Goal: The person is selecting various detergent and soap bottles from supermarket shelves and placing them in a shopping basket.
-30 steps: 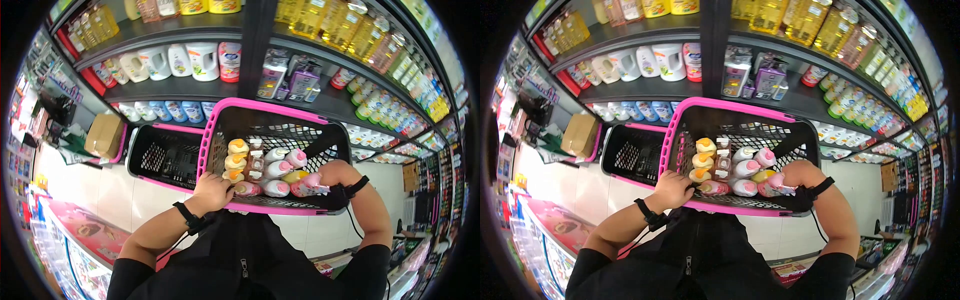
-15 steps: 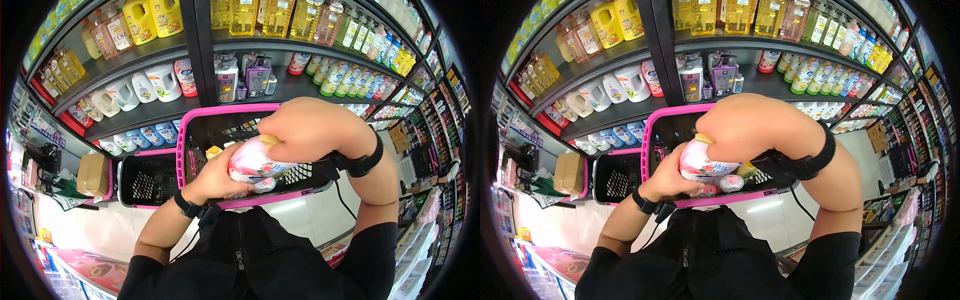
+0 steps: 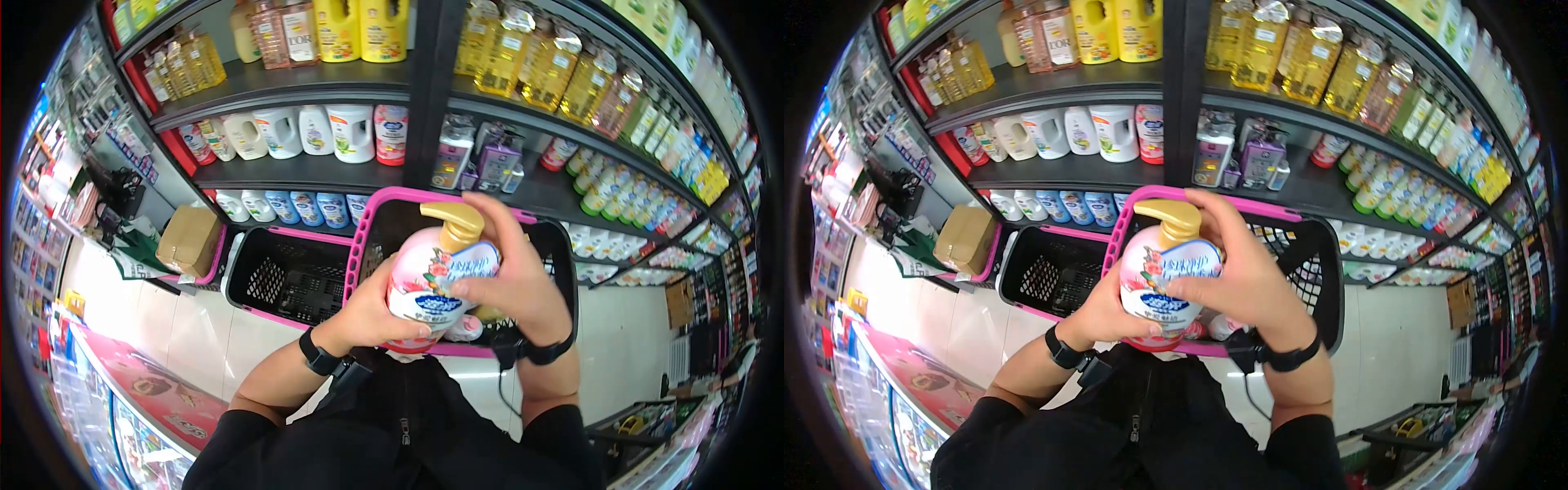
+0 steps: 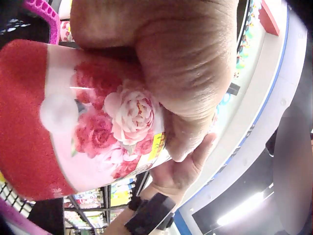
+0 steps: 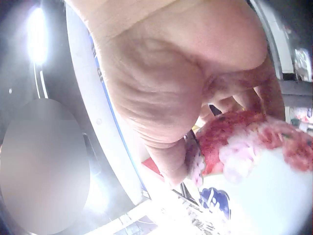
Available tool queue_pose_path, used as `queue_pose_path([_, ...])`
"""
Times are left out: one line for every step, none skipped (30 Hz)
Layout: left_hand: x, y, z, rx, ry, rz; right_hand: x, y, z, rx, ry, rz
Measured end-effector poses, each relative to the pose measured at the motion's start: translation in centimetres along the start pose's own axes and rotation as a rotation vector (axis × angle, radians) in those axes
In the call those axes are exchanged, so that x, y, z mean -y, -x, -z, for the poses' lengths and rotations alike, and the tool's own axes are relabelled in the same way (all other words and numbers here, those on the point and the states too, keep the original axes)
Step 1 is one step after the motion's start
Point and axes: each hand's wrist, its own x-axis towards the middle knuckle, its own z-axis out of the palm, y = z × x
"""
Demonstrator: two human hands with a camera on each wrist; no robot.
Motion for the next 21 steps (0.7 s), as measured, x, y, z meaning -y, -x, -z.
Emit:
queue_pose_path([-0.2, 0.3, 0.3, -0.010, -0.031, -0.007, -0.9, 0.0, -0.6, -0.023, 0.006, 0.041])
queue_pose_path([-0.4, 0.5, 0.7, -0.016, -0.059, -0.007, -1.6, 0.0, -1.1, -0.052, 0.009, 0.078])
queue_pose_path([-0.7, 0.5, 1.2, -0.002, -0.055, 0.000, -1.8, -0.1, -1.3, -0.028, 0.073, 0.063])
queue_pose_path([-1.2, 0.5, 1.8, 0.016, -0.051, 0.009, -2.3, -0.3, -1.8, -0.041, 0.090, 0.098])
queue_pose_path([-1.5, 0.5, 2.3, 0.038, -0.047, 0.024, -2.3, -0.7, -2.5, -0.059, 0.044, 0.108])
queue_pose_path([-1.9, 0.4, 2.8, 0.034, -0.046, 0.014, -2.2, -1.2, -3.2, -0.080, 0.000, 0.120])
queue_pose_path([-2.4, 0.3, 3.4, 0.033, -0.046, 0.003, -2.4, -1.9, -3.6, -0.086, -0.005, 0.117])
queue_pose_path([-2.7, 0.2, 4.1, 0.032, -0.046, -0.009, -2.7, -2.6, -4.1, -0.093, -0.009, 0.115])
queue_pose_path([-2.8, 0.3, 4.9, -0.004, -0.055, -0.034, -3.1, -3.2, -4.7, -0.102, -0.014, 0.111])
queue_pose_path([-2.6, 0.4, 6.1, -0.002, -0.119, -0.033, -3.5, -3.8, -5.4, -0.122, -0.030, 0.122])
queue_pose_path([-2.2, 0.4, 7.7, 0.001, -0.183, -0.036, -3.9, -4.4, -6.2, -0.142, -0.044, 0.137])
queue_pose_path([-2.4, 0.3, 9.2, 0.010, -0.232, -0.029, -4.5, -5.2, -6.9, -0.161, -0.055, 0.151])
queue_pose_path([-2.8, 0.2, 10.6, 0.019, -0.282, -0.022, -5.1, -6.0, -7.7, -0.159, -0.087, 0.208])
queue_pose_path([-3.2, 0.3, 11.8, -0.007, -0.349, -0.048, -5.8, -6.7, -8.5, -0.167, -0.045, 0.224])
queue_pose_path([-3.5, 0.1, 13.1, -0.032, -0.415, -0.077, -6.4, -7.4, -9.1, -0.175, -0.001, 0.241])
queue_pose_path([-3.7, 0.0, 14.4, -0.056, -0.480, -0.108, -6.8, -8.1, -9.8, -0.184, 0.047, 0.257])
queue_pose_path([-3.0, 0.1, 16.3, -0.099, -0.443, -0.175, -7.0, -8.3, -10.5, -0.211, 0.124, 0.179])
queue_pose_path([-2.9, -0.2, 17.5, -0.115, -0.303, -0.193, -7.8, -8.3, -10.9, -0.225, 0.295, 0.113])
queue_pose_path([-2.3, -0.8, 19.2, -0.133, -0.217, -0.193, -8.9, -8.1, -11.2, -0.238, 0.465, 0.039])
queue_pose_path([-1.9, -1.4, 20.9, -0.150, -0.128, -0.189, -9.9, -7.7, -11.6, -0.248, 0.636, -0.042])
queue_pose_path([-2.0, -2.2, 22.5, -0.179, -0.155, -0.168, -10.6, -7.0, -12.3, -0.282, 0.690, -0.109])
